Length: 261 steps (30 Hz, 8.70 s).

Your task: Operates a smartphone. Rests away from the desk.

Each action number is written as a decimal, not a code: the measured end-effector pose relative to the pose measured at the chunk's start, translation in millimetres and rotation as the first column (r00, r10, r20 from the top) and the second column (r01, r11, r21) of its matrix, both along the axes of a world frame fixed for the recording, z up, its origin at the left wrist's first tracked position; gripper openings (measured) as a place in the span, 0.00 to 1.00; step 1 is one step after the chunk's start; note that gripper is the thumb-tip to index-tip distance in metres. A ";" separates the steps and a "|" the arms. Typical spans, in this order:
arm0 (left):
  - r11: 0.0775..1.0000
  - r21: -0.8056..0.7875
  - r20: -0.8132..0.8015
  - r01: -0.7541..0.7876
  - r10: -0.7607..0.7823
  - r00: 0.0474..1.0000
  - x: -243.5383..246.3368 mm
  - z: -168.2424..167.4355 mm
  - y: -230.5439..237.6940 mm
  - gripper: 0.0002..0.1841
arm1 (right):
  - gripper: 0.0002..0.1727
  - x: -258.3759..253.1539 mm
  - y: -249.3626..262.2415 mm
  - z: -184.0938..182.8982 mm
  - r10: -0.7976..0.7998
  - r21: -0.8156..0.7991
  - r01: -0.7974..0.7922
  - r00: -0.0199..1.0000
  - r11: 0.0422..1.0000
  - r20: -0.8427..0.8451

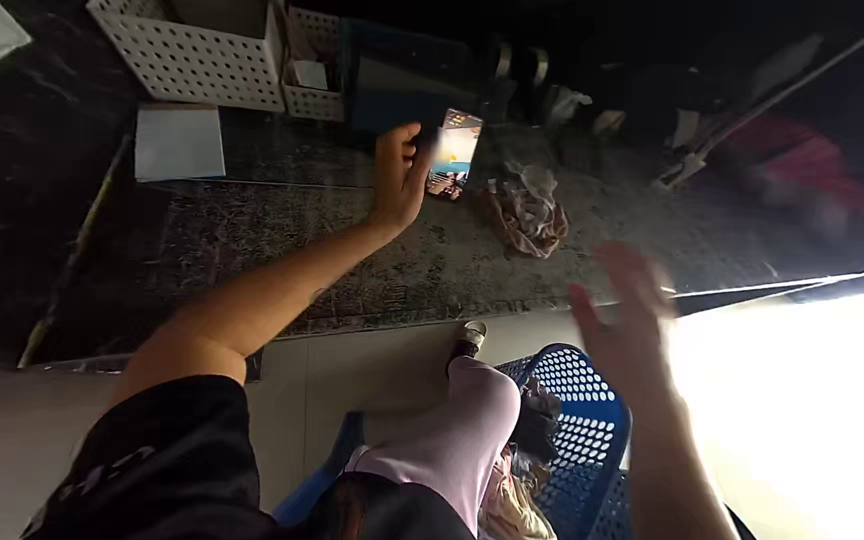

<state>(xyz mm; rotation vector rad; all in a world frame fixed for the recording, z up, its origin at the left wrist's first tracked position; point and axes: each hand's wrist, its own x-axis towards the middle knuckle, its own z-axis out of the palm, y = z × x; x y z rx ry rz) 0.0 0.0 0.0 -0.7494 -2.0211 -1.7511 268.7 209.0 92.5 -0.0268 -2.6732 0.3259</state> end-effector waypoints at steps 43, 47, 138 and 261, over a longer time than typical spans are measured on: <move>0.766 -0.639 0.139 0.069 0.027 0.990 -34.9 -49.4 12.2 0.18 | 0.35 -260.5 -27.1 -143.3 -0.084 -0.671 0.089 0.996 0.737 0.039; 0.758 -0.649 0.138 0.067 0.031 0.990 -34.0 -48.6 12.6 0.18 | 0.26 -261.2 -22.9 -144.0 -0.087 -0.698 0.072 0.996 0.713 0.014; 0.715 -0.695 0.150 0.078 0.038 0.988 -32.8 -47.6 13.4 0.20 | 0.33 -287.6 -23.2 -130.6 -0.224 -0.666 0.210 0.972 0.716 0.066; 0.716 -0.694 0.144 0.075 0.035 0.989 -33.0 -49.0 13.7 0.20 | 0.39 -294.6 -40.4 -118.0 -0.392 -0.439 0.446 0.895 0.780 0.213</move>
